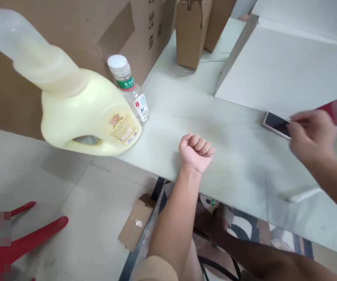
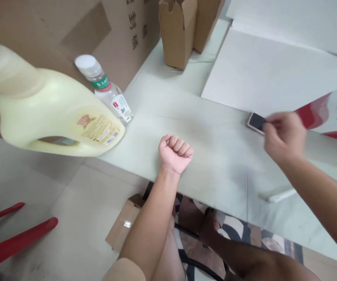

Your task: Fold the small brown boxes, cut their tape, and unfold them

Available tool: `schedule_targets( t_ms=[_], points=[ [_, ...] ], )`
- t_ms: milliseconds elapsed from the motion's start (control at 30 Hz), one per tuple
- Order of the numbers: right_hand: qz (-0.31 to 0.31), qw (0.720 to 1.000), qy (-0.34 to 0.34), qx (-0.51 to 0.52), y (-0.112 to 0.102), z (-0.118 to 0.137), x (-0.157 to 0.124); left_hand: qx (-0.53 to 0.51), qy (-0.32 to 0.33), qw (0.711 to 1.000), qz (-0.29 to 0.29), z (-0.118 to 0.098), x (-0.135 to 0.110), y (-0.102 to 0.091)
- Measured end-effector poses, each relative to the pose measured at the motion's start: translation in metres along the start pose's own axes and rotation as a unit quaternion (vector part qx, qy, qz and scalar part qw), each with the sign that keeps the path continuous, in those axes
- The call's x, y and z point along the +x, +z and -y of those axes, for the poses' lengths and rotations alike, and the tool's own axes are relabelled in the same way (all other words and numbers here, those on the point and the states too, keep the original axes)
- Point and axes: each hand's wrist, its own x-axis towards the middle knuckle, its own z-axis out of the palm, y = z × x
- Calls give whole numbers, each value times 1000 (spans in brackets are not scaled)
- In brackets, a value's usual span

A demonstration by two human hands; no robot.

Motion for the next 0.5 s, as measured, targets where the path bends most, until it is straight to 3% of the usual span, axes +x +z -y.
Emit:
schedule_targets(
  t_ms=[100,200,267,367,433,500],
  points=[
    [113,986,-37,118,71,95,23,-20,10,1000,-9,-9,8,-4],
    [185,974,-85,95,129,174,51,-27,2,1000,-10,-15,14,-4],
    [186,966,-164,66,160,212,78,-30,-3,999,-14,-16,18,-2],
    [189,930,-316,-15,203,241,142,-30,-8,999,-26,-14,26,1],
    [186,903,-382,-63,234,244,194,-23,-11,999,-30,-12,30,3],
    [194,859,-472,-35,262,241,241,-15,-14,999,-32,-10,32,5]
  ],
)
